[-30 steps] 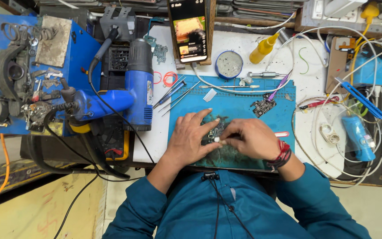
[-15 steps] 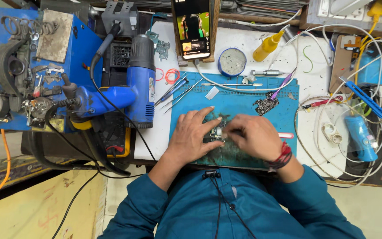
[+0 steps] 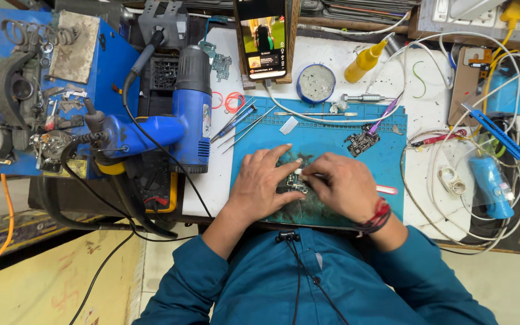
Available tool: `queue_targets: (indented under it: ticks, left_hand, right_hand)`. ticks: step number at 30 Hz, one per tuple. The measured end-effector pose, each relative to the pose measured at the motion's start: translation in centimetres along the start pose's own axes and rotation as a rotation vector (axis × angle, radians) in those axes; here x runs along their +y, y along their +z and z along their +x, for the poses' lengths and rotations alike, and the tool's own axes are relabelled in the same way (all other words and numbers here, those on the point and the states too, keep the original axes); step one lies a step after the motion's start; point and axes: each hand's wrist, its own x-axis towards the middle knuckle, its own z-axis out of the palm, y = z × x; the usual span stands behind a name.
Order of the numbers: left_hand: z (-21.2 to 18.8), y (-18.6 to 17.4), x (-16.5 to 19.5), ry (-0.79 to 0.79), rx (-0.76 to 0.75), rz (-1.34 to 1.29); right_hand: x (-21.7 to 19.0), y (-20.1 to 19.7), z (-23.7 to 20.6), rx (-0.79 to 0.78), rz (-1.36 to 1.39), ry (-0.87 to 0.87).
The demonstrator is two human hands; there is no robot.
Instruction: The person solders components on a small circuit board, holding the board with one hand and a soldering iron with the other while working over a silicone mat. They then apply liquid flux from a yellow squeeze bottle onto the board and scrub it with a toothbrush.
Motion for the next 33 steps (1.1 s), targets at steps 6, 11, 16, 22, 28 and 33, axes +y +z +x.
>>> queue_targets:
  ticks: [6,11,16,22,28,33]
  left_hand:
    - [-0.04,0.10,-0.08,0.003,0.012,-0.006]
    - [0.19,0.18,-0.14,0.013,0.012,-0.015]
    - [0.14,0.10,-0.09,-0.009,-0.008,-0.027]
    - [0.12,0.15,-0.11,0.014,0.013,-0.009]
    - [0.09,0.17,-0.06,0.004,0.000,0.010]
    - [-0.01,0.09,-0.02,0.010,0.028,-0.010]
  right_hand:
    - [0.40,-0.27,-0.20,-0.129,0.054,0.071]
    - [0.33,-0.15,-0.30,-0.155,0.202,-0.020]
    - [0.11,-0.03,-0.22,-0.108,0.143,0.000]
    - [0.43,-0.07,-0.15,-0.055,0.119,0.013]
    - [0.62,-0.27,-0.49,-0.023,0.099,0.015]
    - [0.81,-0.58,-0.55,-0.130,0.118,0.067]
